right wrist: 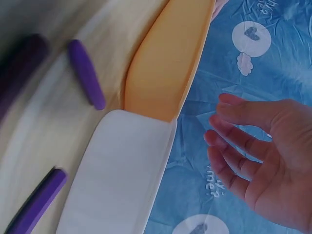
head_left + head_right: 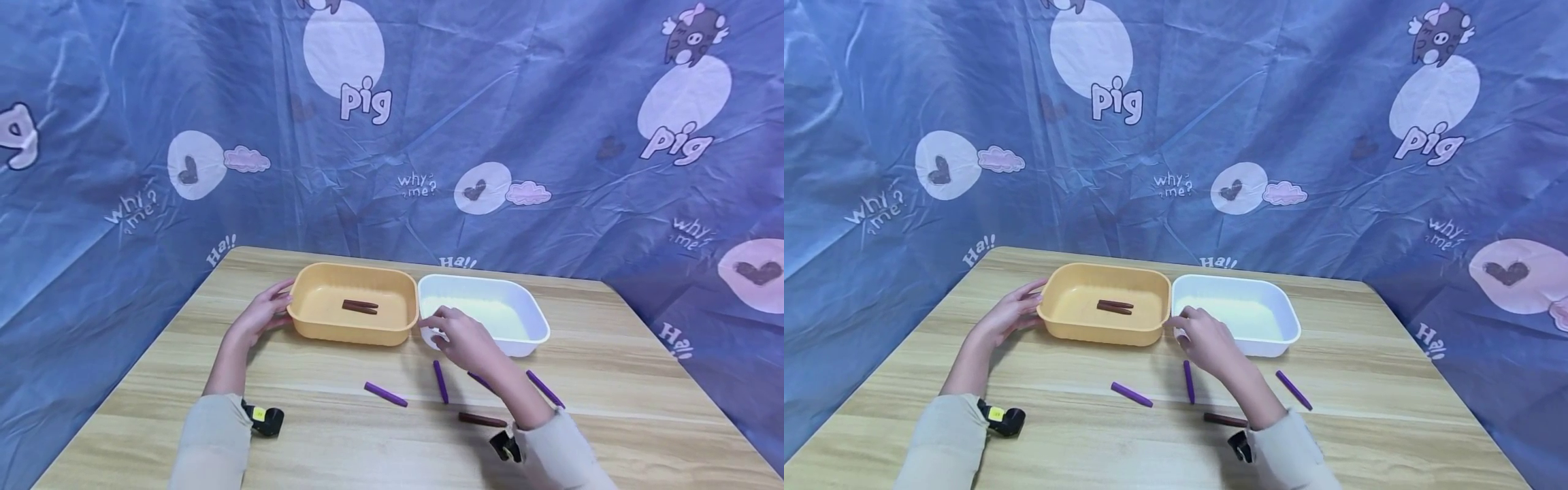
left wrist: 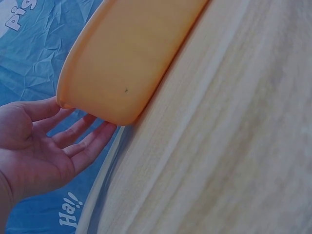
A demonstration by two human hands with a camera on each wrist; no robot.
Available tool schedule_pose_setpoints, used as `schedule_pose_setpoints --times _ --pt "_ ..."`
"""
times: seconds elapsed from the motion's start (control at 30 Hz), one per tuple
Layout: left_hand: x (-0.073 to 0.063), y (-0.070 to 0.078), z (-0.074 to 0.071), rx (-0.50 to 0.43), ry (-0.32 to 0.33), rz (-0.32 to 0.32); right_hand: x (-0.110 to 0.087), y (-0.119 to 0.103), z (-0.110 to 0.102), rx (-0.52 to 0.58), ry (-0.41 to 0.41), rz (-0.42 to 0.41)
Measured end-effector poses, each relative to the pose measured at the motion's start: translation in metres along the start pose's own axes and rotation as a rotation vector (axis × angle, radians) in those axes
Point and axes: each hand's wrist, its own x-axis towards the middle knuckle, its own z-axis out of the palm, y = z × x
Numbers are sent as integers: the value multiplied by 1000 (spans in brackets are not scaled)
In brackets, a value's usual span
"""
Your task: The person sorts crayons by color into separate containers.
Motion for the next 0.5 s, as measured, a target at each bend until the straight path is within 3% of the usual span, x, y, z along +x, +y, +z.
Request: schedule_pose_setpoints --times 0.2,0.5 --pt "0 -1 1 -5 -2 -8 -30 1 -7 11 -33 19" --pt "0 -1 0 0 -4 8 -71 6 -13 22 -11 38"
